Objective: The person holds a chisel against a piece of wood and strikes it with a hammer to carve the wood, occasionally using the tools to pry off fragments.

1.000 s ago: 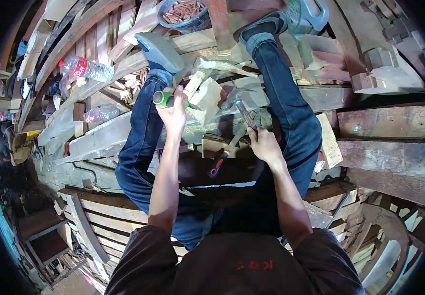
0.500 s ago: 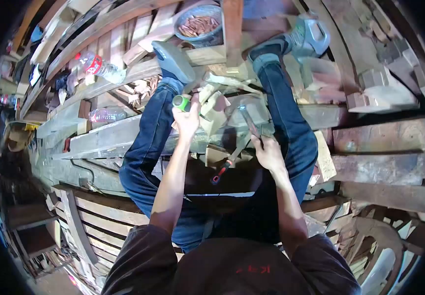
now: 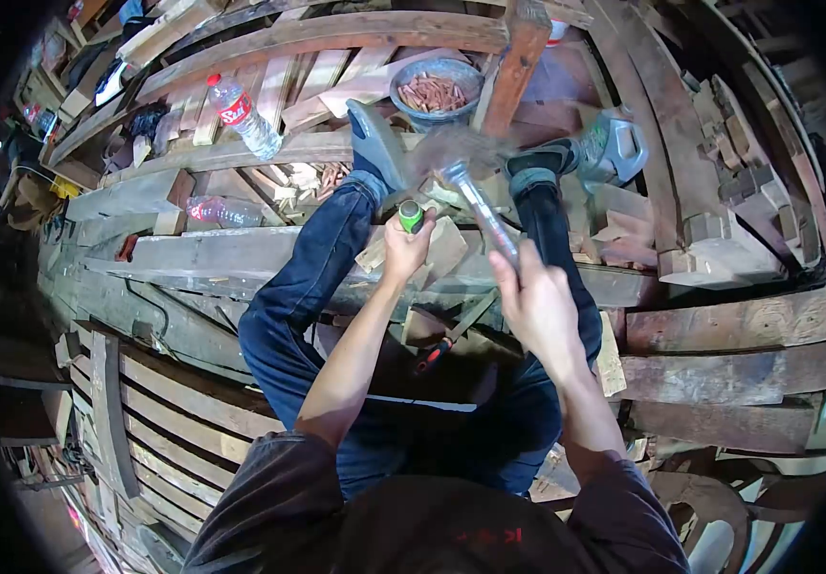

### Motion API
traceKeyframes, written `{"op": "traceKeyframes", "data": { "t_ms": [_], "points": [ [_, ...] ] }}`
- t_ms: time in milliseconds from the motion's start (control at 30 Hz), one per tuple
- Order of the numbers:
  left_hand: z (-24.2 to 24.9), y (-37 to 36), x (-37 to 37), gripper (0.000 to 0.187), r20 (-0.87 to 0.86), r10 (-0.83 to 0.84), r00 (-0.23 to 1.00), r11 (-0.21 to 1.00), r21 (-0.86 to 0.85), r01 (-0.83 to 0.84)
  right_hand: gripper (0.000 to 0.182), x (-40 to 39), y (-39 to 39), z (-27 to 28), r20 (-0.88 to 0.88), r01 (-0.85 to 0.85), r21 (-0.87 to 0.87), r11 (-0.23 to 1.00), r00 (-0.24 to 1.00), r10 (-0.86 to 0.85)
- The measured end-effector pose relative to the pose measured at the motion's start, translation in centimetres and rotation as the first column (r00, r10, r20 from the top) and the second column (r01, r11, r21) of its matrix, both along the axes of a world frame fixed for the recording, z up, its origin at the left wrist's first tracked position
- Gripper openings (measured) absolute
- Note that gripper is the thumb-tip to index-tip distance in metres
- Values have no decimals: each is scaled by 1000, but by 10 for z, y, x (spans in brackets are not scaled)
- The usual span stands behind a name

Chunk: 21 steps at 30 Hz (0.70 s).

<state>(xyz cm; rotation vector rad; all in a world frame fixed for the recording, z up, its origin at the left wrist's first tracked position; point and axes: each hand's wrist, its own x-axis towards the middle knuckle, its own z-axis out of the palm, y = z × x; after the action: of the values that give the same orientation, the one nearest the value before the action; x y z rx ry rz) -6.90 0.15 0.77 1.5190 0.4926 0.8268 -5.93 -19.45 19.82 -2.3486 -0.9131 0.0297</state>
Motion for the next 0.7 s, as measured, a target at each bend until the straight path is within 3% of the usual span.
{"op": "traceKeyframes", "data": {
  "t_ms": [33,133,200,367,467,500,600,667,700],
  "points": [
    [-1,1,0,20,-1,-13,1000,1000,1,13,34,-1,1,2,-22,-21,-145,989,1000,18],
    [-7,3,-2,20,-1,-35,999,998,46,35,37,1,3,9,-68,-61,-209,976,997,48],
    [-3,2,1,19,-87,25,996,996,85,-17,36,1,5,23,-77,-35,-152,988,997,24],
    [9,-4,1,15,-43,16,999,999,50,-14,34,4,12,16,16,-31,-82,996,999,33],
    [10,-3,3,12,-77,-7,997,995,100,15,33,8,7,14,77,-110,-339,934,987,144],
    [9,-3,4,12,-8,-9,1000,992,130,10,34,5,7,19,77,-109,-286,952,988,136],
    [3,-2,7,13,-87,-6,996,998,63,11,34,2,10,43,62,-77,-165,983,994,89],
    [-1,-2,10,14,-19,-11,1000,997,76,12,35,-3,17,50,9,-12,-135,991,1000,13],
    [-4,-1,10,15,12,-5,1000,995,95,4,37,-1,17,33,78,-27,-62,998,996,32]
  ]
}}
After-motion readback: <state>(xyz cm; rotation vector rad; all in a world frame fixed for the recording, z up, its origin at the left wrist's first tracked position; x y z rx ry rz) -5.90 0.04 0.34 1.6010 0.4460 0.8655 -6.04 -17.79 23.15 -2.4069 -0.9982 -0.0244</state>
